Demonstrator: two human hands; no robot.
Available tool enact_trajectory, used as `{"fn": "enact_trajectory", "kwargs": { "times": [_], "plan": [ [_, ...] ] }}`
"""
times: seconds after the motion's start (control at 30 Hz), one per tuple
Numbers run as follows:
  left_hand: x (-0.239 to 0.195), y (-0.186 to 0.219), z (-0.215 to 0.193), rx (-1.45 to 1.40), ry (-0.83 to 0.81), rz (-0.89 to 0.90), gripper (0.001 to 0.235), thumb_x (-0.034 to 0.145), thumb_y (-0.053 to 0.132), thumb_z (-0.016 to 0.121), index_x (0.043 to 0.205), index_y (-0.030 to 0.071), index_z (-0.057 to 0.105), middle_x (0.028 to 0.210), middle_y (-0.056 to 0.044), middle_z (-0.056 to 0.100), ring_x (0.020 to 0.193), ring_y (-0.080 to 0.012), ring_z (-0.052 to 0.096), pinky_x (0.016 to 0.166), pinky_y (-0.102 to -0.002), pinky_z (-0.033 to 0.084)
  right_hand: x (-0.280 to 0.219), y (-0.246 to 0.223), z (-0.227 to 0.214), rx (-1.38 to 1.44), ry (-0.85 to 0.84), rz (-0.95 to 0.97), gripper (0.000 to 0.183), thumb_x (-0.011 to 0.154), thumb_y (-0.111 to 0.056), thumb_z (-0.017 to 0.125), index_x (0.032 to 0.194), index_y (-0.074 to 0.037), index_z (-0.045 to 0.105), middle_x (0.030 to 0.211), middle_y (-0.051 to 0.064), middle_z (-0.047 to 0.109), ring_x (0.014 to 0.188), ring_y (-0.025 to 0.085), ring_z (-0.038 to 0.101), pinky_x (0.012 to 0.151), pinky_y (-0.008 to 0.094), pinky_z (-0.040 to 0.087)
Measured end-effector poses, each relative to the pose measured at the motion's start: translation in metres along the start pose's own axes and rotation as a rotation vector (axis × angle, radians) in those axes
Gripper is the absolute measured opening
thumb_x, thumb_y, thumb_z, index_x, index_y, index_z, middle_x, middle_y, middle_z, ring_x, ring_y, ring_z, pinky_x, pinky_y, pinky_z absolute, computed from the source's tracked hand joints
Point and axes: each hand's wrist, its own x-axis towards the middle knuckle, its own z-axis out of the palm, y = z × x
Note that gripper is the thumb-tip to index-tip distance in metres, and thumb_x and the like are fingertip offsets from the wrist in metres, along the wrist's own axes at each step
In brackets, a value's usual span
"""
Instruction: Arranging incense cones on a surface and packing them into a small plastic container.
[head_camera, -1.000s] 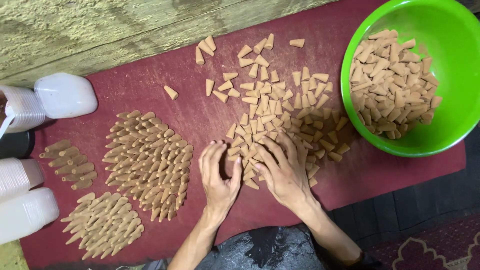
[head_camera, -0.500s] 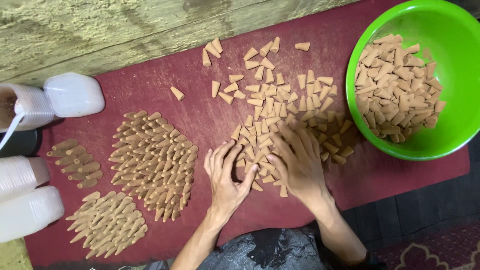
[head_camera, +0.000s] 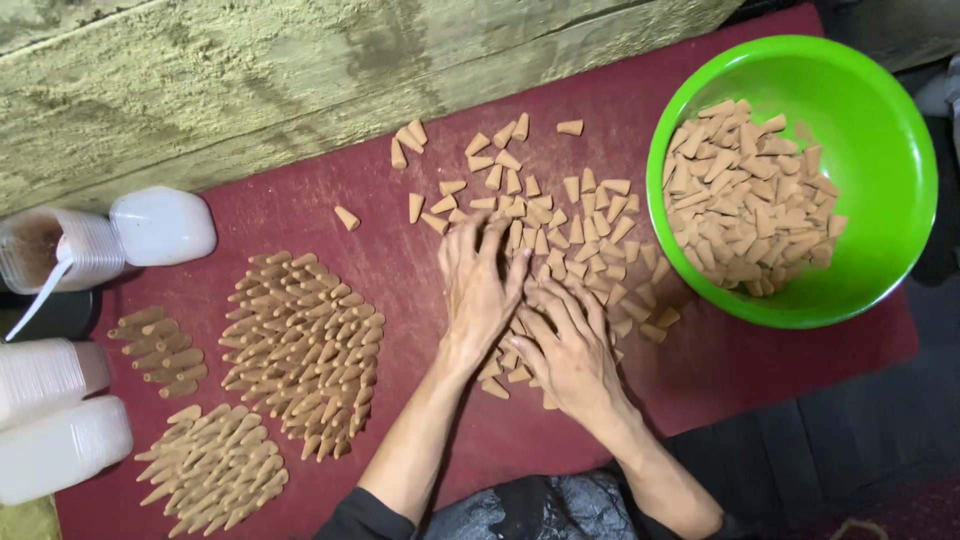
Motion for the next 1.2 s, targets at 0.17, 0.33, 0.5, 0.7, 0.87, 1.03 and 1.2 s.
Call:
{"fn": "enact_trajectory", "kwargs": {
  "times": [0.17,0.33,0.5,0.7,0.87,1.03,1.2],
  "plan": [
    [0.000,-0.009,0.009,0.010,0.046,-0.037,0.033,0.095,0.035,0.070,0.123,0.018,0.069,0.130,-0.010,0.059,0.124,-0.0305,0.056,0.106,-0.049,0.042,-0.006,0.016,0.001,0.089,0.051,0.054,0.030,0.099,-0.039,0.065,0.109,-0.012,0.074,0.108,0.005,0.070,0.124,0.026,0.062,0.111,0.049,0.040],
    [0.003,-0.009,0.002,-0.053,0.090,-0.074,0.021,0.100,0.027,0.064,0.118,0.019,0.070,0.122,-0.008,0.062,0.116,-0.0298,0.061,0.095,-0.044,0.048,0.009,0.035,0.007,0.135,0.112,0.085,0.026,0.100,-0.032,0.064,0.111,-0.010,0.074,0.108,0.008,0.069,0.117,0.028,0.063,0.100,0.045,0.047],
    [0.006,0.001,-0.004,-0.031,0.127,-0.116,0.018,0.103,0.027,0.061,0.117,0.019,0.068,0.122,-0.006,0.062,0.117,-0.0279,0.062,0.094,-0.041,0.048,0.024,0.055,0.028,-0.003,0.104,0.056,0.028,0.100,-0.030,0.063,0.121,-0.013,0.070,0.120,0.008,0.061,0.123,0.031,0.055,0.092,0.044,0.048],
    [0.016,0.004,-0.005,-0.037,0.186,-0.184,0.019,0.102,0.026,0.062,0.118,0.017,0.062,0.116,-0.009,0.062,0.112,-0.0313,0.065,0.088,-0.044,0.050,0.052,0.062,0.043,-0.008,0.034,0.178,0.030,0.095,-0.031,0.069,0.119,-0.014,0.072,0.110,0.008,0.056,0.107,0.030,0.054,0.085,0.042,0.048],
    [0.004,0.000,0.002,-0.091,0.141,-0.175,0.010,0.101,0.024,0.062,0.106,0.015,0.062,0.121,-0.009,0.059,0.117,-0.0342,0.060,0.089,-0.047,0.049,0.061,0.069,0.047,0.012,-0.007,0.227,0.033,0.090,-0.029,0.074,0.120,-0.015,0.072,0.110,0.007,0.057,0.106,0.029,0.055,0.084,0.042,0.050],
    [0.002,0.004,-0.004,-0.053,0.028,-0.174,0.024,0.094,0.031,0.072,0.101,0.009,0.069,0.135,-0.014,0.054,0.131,-0.0396,0.048,0.096,-0.066,0.046,0.061,0.079,0.047,0.065,-0.023,0.244,0.034,0.088,-0.026,0.075,0.120,-0.017,0.072,0.108,0.006,0.059,0.103,0.028,0.056,0.084,0.041,0.050],
    [0.001,0.008,-0.010,-0.068,-0.014,-0.132,0.019,0.095,0.022,0.068,0.110,0.011,0.073,0.140,-0.014,0.050,0.130,-0.0382,0.048,0.096,-0.054,0.047,0.055,0.087,0.053,0.273,0.068,0.212,0.021,0.086,-0.016,0.076,0.107,-0.014,0.070,0.103,0.007,0.065,0.103,0.032,0.060,0.090,0.042,0.050]
  ]
}}
